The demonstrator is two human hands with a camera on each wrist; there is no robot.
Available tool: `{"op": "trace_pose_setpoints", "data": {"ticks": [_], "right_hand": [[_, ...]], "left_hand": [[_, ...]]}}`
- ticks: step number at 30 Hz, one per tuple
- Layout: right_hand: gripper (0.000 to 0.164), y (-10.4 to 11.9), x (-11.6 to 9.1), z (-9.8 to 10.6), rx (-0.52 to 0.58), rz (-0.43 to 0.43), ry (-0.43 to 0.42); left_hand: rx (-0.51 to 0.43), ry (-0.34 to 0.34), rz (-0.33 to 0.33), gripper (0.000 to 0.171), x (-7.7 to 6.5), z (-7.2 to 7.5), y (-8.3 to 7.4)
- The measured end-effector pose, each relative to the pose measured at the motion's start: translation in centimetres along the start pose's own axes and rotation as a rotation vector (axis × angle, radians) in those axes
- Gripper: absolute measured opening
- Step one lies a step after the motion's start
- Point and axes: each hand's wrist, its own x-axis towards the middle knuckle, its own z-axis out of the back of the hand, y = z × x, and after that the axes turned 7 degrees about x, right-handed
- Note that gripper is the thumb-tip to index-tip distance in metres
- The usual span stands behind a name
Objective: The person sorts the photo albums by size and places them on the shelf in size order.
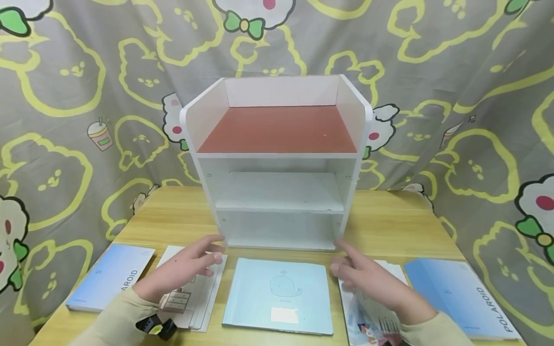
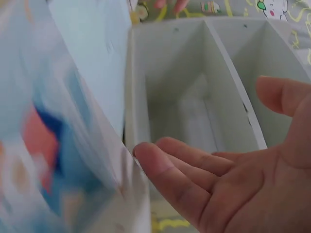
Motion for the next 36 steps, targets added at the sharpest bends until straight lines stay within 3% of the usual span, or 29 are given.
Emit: {"op": "trace_pose_setpoints", "data": {"ticks": [4,8,11,18,21,26,36], "right_hand": [[0.076,-0.3,0.1,-0.9,0.047,0.005,0.038],[0.076,-0.2,0.2,-1.7,-0.034,0.043,0.033],[0.076,0.1,0.4,-2.7,-0.193,0.060,-0.005],[0.059,0.3,1.7,-6.0,-0.764,0.126,-0.204],[0.057,0.3,2.1,-6.9,-0.844,0.141,-0.201],[0.061,0.1,2.1,-6.8,-0.778,0.143,-0.120],[0.067,0.0,1.5,-4.9,-0.306,0.078,0.051]], "left_hand": [[-0.018,0.075,0.024,0.067,0.2,-1.0,0.4],[-0.032,0.136,0.046,0.068,0.3,-1.9,0.7],[-0.038,0.169,0.060,0.069,0.4,-2.4,0.9],[-0.028,0.188,0.076,0.069,0.8,-3.1,1.6],[-0.011,0.185,0.075,0.070,0.9,-3.3,1.7],[-0.041,0.185,0.090,0.071,1.1,-3.6,1.8],[-0.248,0.175,0.171,0.075,1.0,-4.3,2.6]]}}
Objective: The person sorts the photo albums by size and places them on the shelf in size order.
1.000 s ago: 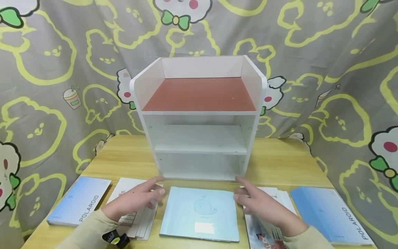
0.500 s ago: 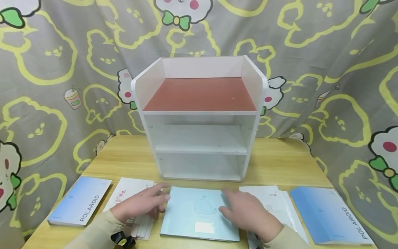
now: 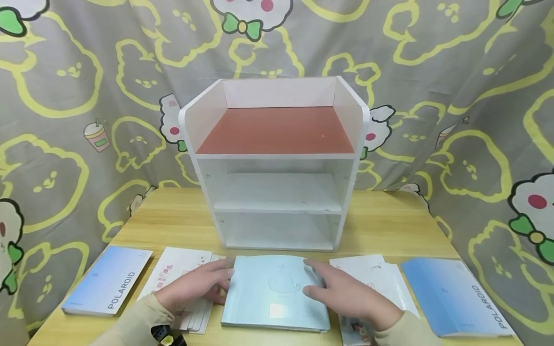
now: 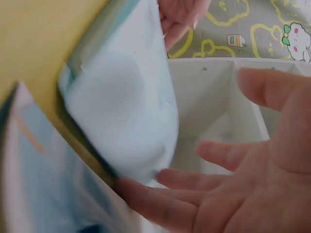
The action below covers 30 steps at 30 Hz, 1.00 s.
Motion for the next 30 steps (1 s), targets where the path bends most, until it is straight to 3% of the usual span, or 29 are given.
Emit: {"op": "trace_pose_setpoints", "data": {"ticks": [3,9,13,17,22,25,30], "right_hand": [[0.067,-0.3,0.0,-0.1,0.159,-0.006,-0.021],[0.067,-1.0,1.0,-1.3,0.531,-0.097,-0.186],[0.066,-1.5,1.9,-1.9,0.693,-0.127,-0.272],[0.064,-2.3,2.5,-2.5,0.750,-0.127,-0.319],[0.063,-2.7,2.7,-3.4,0.844,-0.157,-0.309],[0.064,-2.6,2.6,-3.7,0.948,-0.141,-0.287],[0.068,-2.0,2.2,-3.2,0.993,-0.090,-0.272]], "left_hand": [[-0.075,-0.007,-0.010,0.077,0.2,-0.4,0.2],[-0.357,0.016,-0.056,0.082,1.1,-1.3,0.6],[-0.506,-0.010,-0.069,0.086,1.6,-1.8,1.2],[-0.572,-0.017,-0.071,0.081,1.7,-2.3,1.5],[-0.617,0.006,-0.111,0.072,1.5,-3.1,1.3],[-0.646,-0.019,-0.138,0.070,1.3,-3.2,0.9],[-0.649,-0.042,-0.149,0.068,0.7,-2.9,0.1]]}}
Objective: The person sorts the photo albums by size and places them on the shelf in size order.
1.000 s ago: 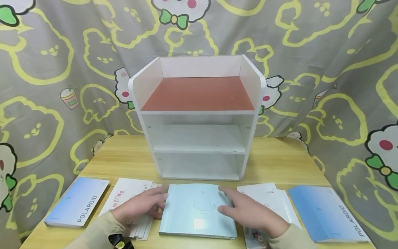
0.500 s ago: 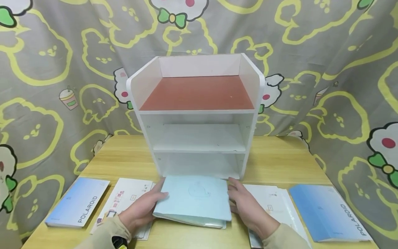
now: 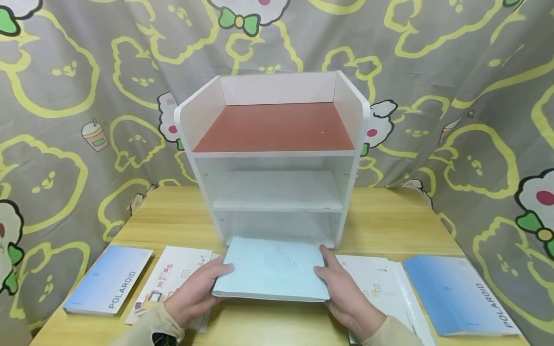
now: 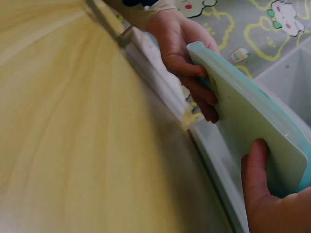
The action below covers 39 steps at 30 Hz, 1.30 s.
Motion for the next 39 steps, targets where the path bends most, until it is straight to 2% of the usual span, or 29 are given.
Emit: {"op": "trace_pose_setpoints", "data": {"ticks": [4,10,14,17,21,26,33,39], "right_hand": [[0.072,1.3,-0.7,-0.1,0.018,0.023,0.044],[0.070,3.4,-1.5,-0.2,0.045,0.088,0.135],[0.073,5.1,-2.2,-0.2,0.123,0.128,0.228],[0.073,6.8,-2.8,-0.4,0.194,0.178,0.321],[0.068,9.2,-3.5,-1.2,0.293,0.262,0.454],[0.056,11.7,-4.2,-2.4,0.379,0.366,0.550],[0.051,14.6,-4.6,-4.0,0.455,0.454,0.664],[0.052,16.2,-3.8,-4.6,0.512,0.494,0.632]], "left_hand": [[0.010,0.033,-0.024,0.067,-0.6,-0.3,-1.3],[0.040,0.070,-0.065,0.064,-1.7,-1.1,-4.1],[0.015,0.140,-0.104,0.065,-2.7,-1.9,-6.1],[-0.021,0.206,-0.164,0.064,-3.4,-2.4,-7.9],[-0.078,0.301,-0.282,0.060,-4.1,-3.2,-10.2],[-0.124,0.386,-0.407,0.055,-4.6,-4.3,-12.5],[-0.185,0.459,-0.523,0.054,-4.6,-5.4,-14.7],[-0.303,0.465,-0.544,0.053,-2.9,-6.1,-16.1]]}}
